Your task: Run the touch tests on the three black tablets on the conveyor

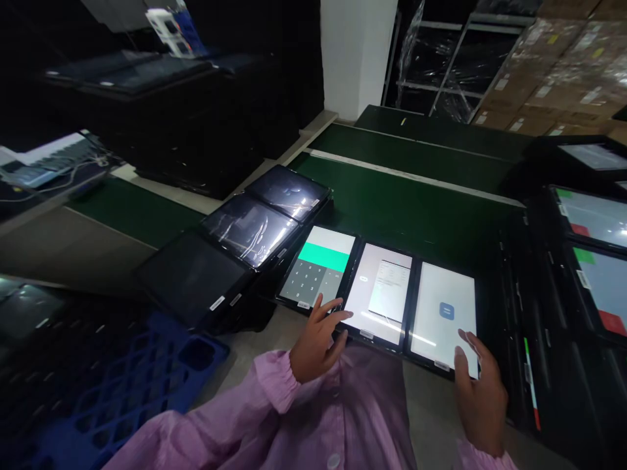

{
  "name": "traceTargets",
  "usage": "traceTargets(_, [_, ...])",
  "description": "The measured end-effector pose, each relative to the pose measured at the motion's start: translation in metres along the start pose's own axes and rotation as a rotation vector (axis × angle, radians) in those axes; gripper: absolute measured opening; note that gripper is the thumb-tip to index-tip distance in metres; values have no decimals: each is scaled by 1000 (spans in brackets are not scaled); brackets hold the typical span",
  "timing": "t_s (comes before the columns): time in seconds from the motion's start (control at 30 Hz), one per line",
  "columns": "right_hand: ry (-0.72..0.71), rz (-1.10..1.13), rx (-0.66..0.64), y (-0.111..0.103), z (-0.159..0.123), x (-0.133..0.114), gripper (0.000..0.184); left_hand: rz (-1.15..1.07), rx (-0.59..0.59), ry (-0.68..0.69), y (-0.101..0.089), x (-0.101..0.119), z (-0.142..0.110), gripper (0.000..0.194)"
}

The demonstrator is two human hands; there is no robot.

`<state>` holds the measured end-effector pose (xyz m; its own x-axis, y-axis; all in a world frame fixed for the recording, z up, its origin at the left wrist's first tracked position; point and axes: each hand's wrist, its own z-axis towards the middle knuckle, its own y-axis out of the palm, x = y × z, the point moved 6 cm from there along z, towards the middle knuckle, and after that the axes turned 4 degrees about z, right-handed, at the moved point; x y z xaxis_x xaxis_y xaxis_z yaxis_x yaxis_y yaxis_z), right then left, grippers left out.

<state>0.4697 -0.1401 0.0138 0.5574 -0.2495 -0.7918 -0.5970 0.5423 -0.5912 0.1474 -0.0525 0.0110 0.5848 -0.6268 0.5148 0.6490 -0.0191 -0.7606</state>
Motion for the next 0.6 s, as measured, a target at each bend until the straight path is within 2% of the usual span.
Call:
traceTargets(0.2, [52, -19, 5, -2, -1, -7, 60, 51, -21, -30, -2, -10, -10, 41])
traceTargets(0.33, [13, -15, -3, 1, -2, -10, 61, 74, -20, -19, 1, -6, -12, 44])
traceTargets(0.43, [-8, -13, -4, 3, -2, -9, 57, 73, -28, 10, 2, -2, -10, 41])
traceTargets(0.6, [5, -43, 12, -8, -7, -3, 56, 23, -11, 19, -4, -4, 2, 41])
